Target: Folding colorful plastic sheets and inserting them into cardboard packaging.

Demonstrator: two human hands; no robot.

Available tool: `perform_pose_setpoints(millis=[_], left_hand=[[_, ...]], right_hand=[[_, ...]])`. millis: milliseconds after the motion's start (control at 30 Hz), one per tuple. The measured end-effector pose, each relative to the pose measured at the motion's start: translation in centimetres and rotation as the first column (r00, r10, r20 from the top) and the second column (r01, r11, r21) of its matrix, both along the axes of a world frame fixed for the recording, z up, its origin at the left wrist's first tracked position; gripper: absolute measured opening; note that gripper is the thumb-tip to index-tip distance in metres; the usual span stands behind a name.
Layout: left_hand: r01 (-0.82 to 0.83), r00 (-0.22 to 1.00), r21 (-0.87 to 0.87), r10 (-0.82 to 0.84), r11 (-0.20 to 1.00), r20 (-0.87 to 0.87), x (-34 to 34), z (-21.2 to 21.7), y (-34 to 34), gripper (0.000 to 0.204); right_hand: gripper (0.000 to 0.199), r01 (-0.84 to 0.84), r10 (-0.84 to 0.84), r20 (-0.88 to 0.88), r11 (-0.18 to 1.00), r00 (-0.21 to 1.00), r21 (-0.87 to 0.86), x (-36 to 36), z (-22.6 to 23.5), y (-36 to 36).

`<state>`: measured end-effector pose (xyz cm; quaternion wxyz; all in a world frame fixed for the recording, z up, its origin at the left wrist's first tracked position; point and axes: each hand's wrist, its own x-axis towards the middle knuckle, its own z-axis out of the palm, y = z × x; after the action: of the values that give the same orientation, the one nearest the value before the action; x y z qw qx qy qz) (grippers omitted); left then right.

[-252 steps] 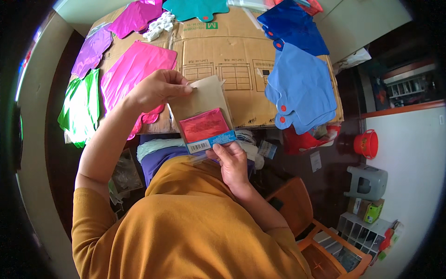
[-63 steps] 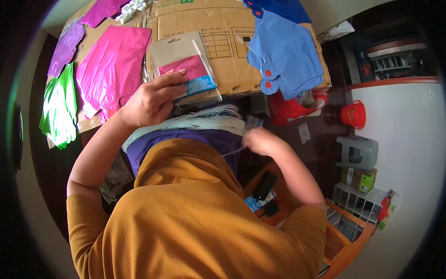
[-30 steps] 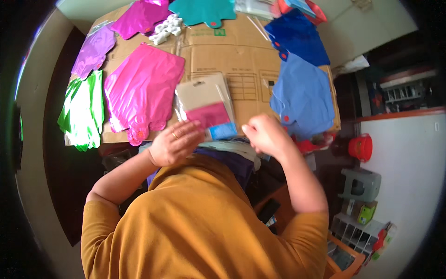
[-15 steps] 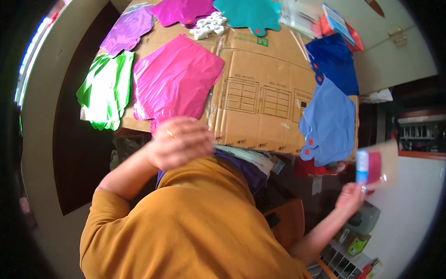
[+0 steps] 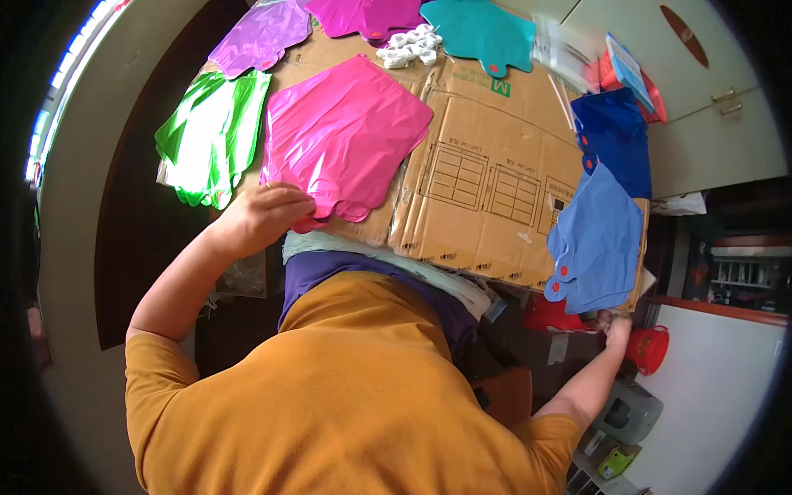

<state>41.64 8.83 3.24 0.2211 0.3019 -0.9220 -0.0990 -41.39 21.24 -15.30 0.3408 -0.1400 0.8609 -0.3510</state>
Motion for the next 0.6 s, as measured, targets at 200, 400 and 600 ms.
perform_pose_setpoints(millis=[200, 400, 600], left_hand=[[-0.062, 0.986, 0.425, 0.120, 0.903, -0.112, 0.2, 0.9, -1.9, 0.014], [-0.136, 0.978, 0.509, 0.198, 0.850, -0.071, 0.1, 1.6, -2.8, 0.012], [-0.325, 0.883, 0.768, 0.468, 0.552, 0.038, -0.5, 1.9, -3.1, 0.017]], right_hand=[[0.027, -0.006, -0.010, 0.031, 0.883, 0.999, 0.470, 0.2, -4.0, -0.1], [0.068, 0.077, 0.039, -0.273, 0.913, 0.961, 0.400, 7.2, -6.0, -0.6], [0.033, 0.105, 0.035, -0.953, 0.992, 0.302, 0.070, 4.0, 5.0, 1.6]])
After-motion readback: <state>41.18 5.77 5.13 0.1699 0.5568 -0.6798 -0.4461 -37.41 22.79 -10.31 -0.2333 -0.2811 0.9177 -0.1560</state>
